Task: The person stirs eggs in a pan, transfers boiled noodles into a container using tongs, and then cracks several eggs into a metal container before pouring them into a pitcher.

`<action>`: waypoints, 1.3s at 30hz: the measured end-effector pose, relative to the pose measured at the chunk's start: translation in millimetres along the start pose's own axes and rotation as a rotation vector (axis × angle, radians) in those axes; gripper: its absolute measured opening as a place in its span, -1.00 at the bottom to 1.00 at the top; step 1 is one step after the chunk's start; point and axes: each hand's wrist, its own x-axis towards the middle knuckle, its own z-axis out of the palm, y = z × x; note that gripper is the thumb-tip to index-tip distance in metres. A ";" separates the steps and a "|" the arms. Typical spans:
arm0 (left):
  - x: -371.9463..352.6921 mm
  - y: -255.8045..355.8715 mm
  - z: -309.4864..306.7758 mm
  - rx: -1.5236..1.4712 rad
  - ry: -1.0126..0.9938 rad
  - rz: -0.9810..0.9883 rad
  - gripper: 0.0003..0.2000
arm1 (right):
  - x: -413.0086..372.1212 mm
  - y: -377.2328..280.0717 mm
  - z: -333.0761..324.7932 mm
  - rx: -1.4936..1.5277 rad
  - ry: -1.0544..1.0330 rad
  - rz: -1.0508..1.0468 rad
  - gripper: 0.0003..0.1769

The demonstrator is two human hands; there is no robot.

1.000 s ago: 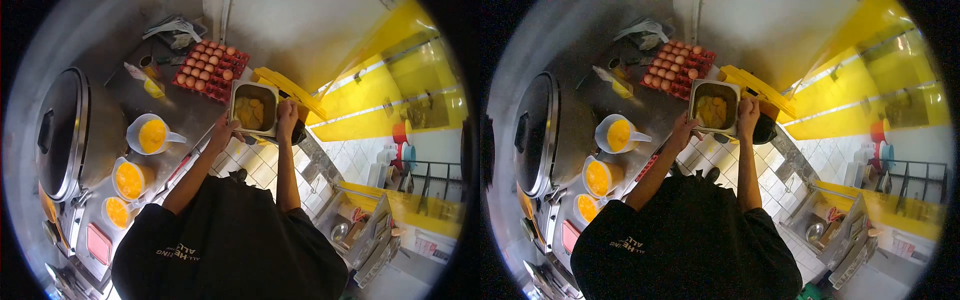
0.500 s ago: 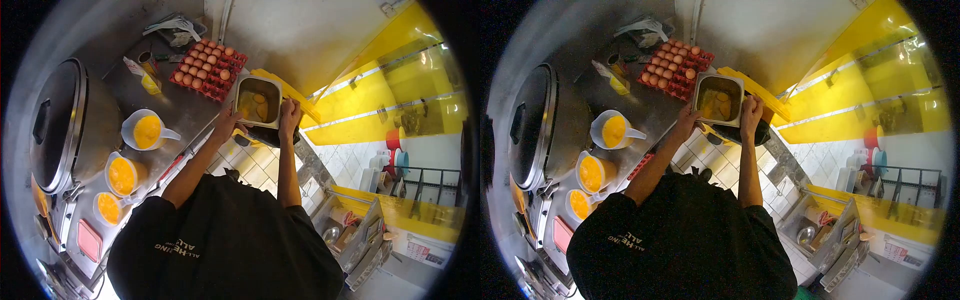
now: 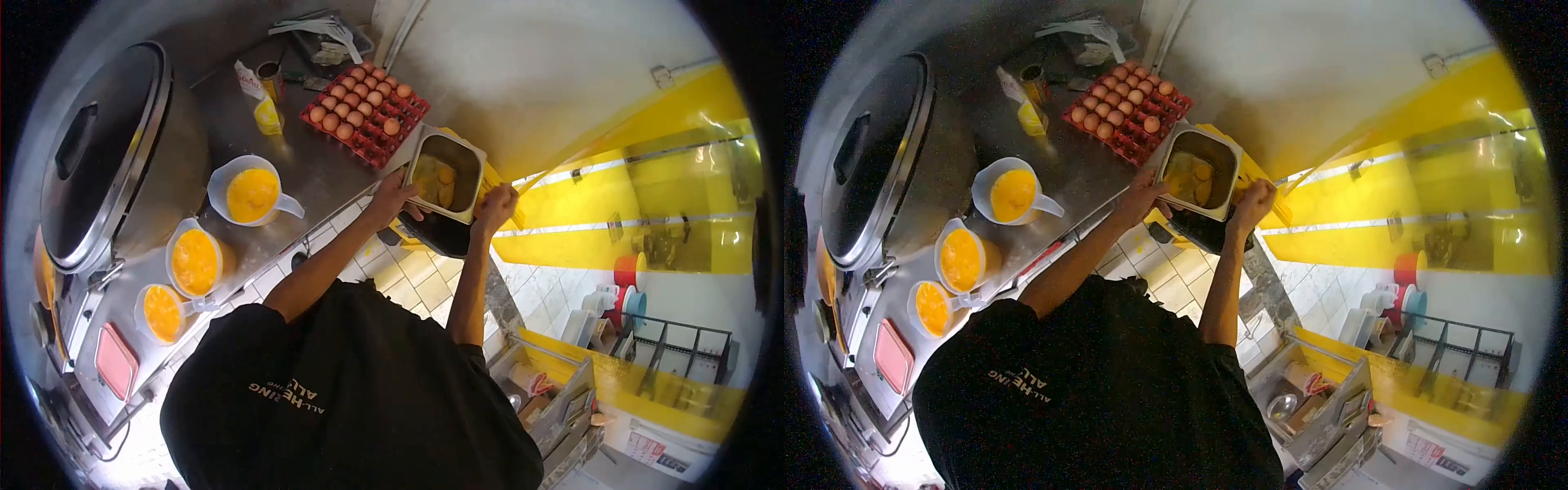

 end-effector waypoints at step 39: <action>2.5 -6.7 -1.7 0.090 0.008 -0.010 -0.65 | 30.9 -152.6 82.1 -0.991 -1.016 -0.757 -0.67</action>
